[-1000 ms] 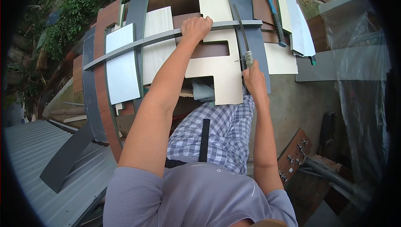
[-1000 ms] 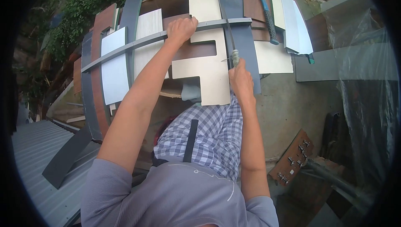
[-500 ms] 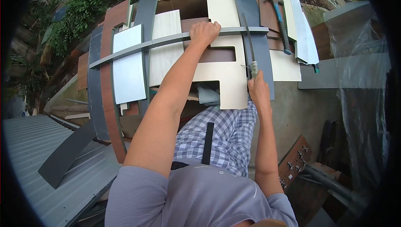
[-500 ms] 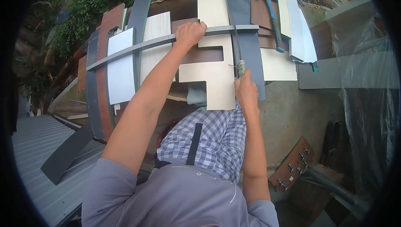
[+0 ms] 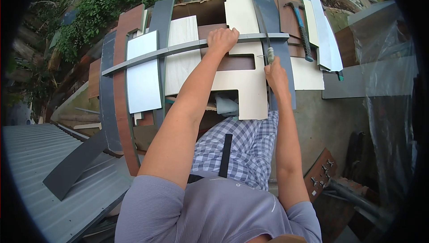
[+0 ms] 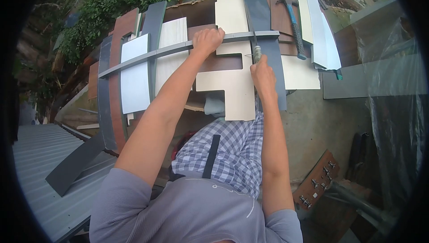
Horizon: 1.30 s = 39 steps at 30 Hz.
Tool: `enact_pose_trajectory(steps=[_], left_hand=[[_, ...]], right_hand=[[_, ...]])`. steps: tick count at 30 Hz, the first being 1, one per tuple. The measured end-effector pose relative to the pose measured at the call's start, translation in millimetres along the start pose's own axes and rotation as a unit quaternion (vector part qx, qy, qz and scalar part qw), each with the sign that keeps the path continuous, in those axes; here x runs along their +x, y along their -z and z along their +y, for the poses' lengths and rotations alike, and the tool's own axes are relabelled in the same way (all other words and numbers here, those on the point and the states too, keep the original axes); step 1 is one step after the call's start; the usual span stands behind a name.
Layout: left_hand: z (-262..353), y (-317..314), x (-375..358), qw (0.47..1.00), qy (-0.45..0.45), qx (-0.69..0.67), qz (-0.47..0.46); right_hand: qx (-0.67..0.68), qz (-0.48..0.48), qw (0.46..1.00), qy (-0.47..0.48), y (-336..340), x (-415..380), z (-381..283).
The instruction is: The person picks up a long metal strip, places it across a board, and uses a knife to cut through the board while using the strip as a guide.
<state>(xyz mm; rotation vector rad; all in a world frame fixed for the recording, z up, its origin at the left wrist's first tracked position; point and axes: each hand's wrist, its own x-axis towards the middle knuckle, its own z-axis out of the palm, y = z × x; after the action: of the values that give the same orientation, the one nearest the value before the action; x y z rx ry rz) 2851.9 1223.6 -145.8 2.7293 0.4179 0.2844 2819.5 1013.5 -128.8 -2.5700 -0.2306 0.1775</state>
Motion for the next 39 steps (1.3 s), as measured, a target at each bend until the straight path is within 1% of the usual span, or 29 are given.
enact_pose_trajectory(steps=[1,3,5,6,8,10,13,15,19,22,24,27,31,33,35,39], left_hand=[[-0.6,0.5,0.1,1.0,0.002,0.0,-0.002],[-1.0,0.2,-0.2,1.0,-0.006,-0.006,0.002],[-1.1,-0.8,0.0,1.0,-0.002,-0.008,0.0],[-1.0,-0.6,0.1,1.0,0.0,-0.009,0.001],[-0.2,0.4,-0.8,1.0,0.001,-0.012,-0.003],[0.2,1.8,-0.7,1.0,-0.002,-0.015,-0.002],[1.8,2.7,-1.5,1.0,0.001,-0.007,-0.003],[2.0,3.6,-0.8,1.0,0.008,-0.005,-0.011],[1.3,3.0,-1.8,1.0,0.001,-0.003,0.005],[-0.2,-0.7,0.2,1.0,0.002,-0.006,0.003],[0.6,-0.5,-0.3,1.0,0.003,-0.008,-0.008],[-0.3,0.2,0.1,1.0,0.003,-0.009,-0.015],[2.1,2.3,-0.5,1.0,0.009,-0.004,-0.016],[2.9,2.4,-0.3,1.0,0.008,-0.004,-0.018],[1.3,0.3,-0.2,1.0,0.008,-0.001,-0.018],[2.0,1.9,1.0,1.0,0.012,0.02,-0.013]], right_hand=[[0.0,-0.003,1.0,-0.001,2.9,-11.8,2.6],[-0.003,-0.033,0.999,-0.036,9.6,-42.4,10.1],[0.001,-0.045,0.998,-0.051,12.6,-74.7,18.9],[0.008,-0.054,0.996,-0.064,13.2,-81.9,21.0],[0.011,-0.049,0.997,-0.056,13.7,-81.7,23.6],[0.017,-0.04,0.998,-0.045,13.0,-72.0,22.5],[0.004,-0.028,0.999,-0.037,8.3,-23.1,10.1],[-0.003,-0.002,1.0,0.01,-1.0,3.1,0.5],[0.006,0.01,1.0,0.007,-1.1,6.9,-3.9],[0.014,-0.017,1.0,-0.011,4.7,-23.4,7.9],[0.009,-0.046,0.997,-0.057,10.5,-53.3,12.8],[0.013,-0.056,0.996,-0.066,12.8,-82.0,23.8],[0.004,-0.048,0.997,-0.057,12.5,-60.1,20.0],[-0.008,-0.017,0.999,-0.029,7.2,-24.1,10.4],[-0.002,-0.008,1.0,-0.007,-0.3,7.5,0.1],[-0.008,0.008,1.0,0.006,-1.8,19.2,-5.2]])
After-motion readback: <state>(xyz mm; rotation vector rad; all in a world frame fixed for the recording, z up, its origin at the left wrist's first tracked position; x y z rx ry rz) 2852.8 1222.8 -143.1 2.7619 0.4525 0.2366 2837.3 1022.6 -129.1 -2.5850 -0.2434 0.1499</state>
